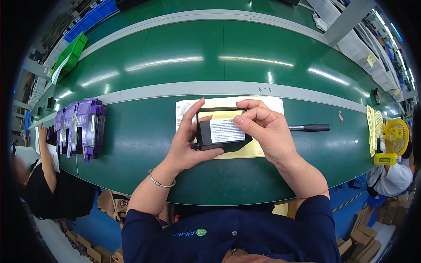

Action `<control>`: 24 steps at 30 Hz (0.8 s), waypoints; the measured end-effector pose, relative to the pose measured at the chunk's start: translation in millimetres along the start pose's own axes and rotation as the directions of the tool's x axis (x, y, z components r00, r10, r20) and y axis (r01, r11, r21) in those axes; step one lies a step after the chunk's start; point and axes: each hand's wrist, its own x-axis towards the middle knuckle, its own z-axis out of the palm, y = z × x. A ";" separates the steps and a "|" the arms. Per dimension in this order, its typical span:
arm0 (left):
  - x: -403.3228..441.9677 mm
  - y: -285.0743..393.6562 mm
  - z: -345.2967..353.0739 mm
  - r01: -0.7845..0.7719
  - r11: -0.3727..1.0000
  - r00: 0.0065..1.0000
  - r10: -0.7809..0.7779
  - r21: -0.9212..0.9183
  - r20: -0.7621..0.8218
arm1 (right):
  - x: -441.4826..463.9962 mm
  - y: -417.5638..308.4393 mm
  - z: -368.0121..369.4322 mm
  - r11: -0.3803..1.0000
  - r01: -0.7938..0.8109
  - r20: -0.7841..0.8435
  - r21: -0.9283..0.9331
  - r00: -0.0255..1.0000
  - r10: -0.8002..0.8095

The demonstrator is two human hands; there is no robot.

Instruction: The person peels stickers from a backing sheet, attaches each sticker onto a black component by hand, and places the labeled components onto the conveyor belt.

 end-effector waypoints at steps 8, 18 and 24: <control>0.2 0.3 1.1 -0.015 1.000 1.000 0.015 0.010 -0.004 | -0.1 0.9 0.8 0.999 0.012 -0.004 -0.031 1.000 -0.012; 0.0 -0.4 -0.8 0.006 1.000 1.000 -0.006 0.006 0.008 | 0.0 2.8 1.2 0.999 0.015 -0.011 -0.047 1.000 -0.015; 0.0 -1.4 0.1 -0.048 0.998 0.999 0.048 0.037 -0.004 | 0.3 5.3 0.5 0.989 0.056 -0.004 -0.140 0.998 -0.057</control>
